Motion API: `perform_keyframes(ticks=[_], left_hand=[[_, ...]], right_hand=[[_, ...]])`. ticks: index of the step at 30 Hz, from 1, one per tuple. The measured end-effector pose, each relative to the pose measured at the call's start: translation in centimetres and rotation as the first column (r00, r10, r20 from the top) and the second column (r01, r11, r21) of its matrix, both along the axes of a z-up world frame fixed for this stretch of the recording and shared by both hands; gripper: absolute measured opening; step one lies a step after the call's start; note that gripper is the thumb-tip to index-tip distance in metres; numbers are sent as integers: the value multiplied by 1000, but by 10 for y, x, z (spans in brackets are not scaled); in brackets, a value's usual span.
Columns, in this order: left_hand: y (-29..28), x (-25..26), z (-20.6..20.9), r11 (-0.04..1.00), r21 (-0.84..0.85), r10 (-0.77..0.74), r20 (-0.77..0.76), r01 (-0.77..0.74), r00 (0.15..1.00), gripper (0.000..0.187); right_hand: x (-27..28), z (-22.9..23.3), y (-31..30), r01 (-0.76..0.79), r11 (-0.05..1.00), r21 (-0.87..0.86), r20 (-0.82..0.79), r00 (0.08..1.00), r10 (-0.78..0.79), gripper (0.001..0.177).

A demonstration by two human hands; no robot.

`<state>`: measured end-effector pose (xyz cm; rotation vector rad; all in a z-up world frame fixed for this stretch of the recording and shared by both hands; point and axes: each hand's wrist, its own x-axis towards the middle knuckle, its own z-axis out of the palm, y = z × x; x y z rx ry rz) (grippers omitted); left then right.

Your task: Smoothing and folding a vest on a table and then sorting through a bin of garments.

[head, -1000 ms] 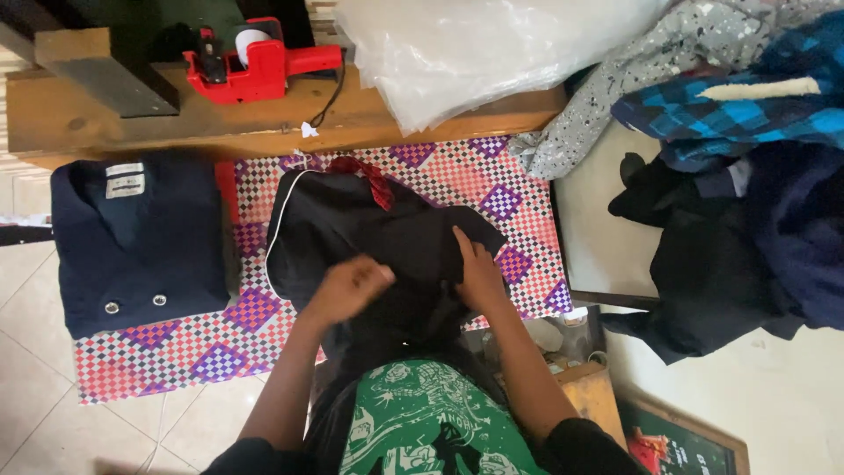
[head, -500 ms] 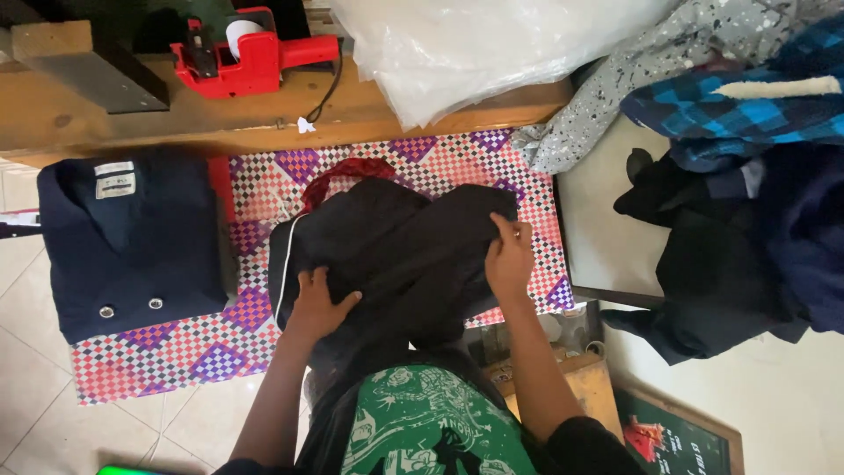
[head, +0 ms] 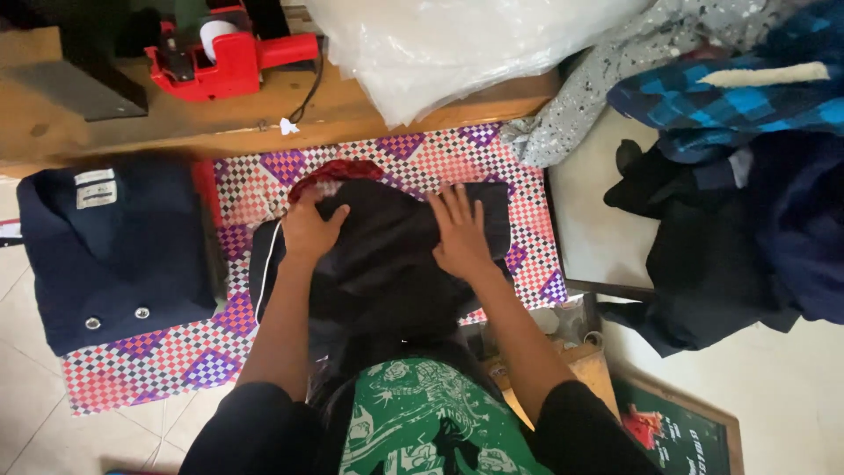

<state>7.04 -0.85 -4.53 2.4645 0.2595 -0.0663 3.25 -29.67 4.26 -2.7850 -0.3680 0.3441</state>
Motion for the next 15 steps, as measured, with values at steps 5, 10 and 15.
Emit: perform_keyframes(ticks=[5,10,15], left_hand=[[2,-10,111,968,-237,-173,-382,84,908,77],[6,-46,100,896,-413,-259,-784,-162,565,112],[-25,-57,110,826,-369,-561,-614,427,555,76]], right_hand=[[12,-26,-7,-32,993,-110,-180,984,11,70],[-10,-5,-17,-123,959,-255,-339,940,30,76],[-15,61,-4,-2,993,-117,-684,725,-79,108]])
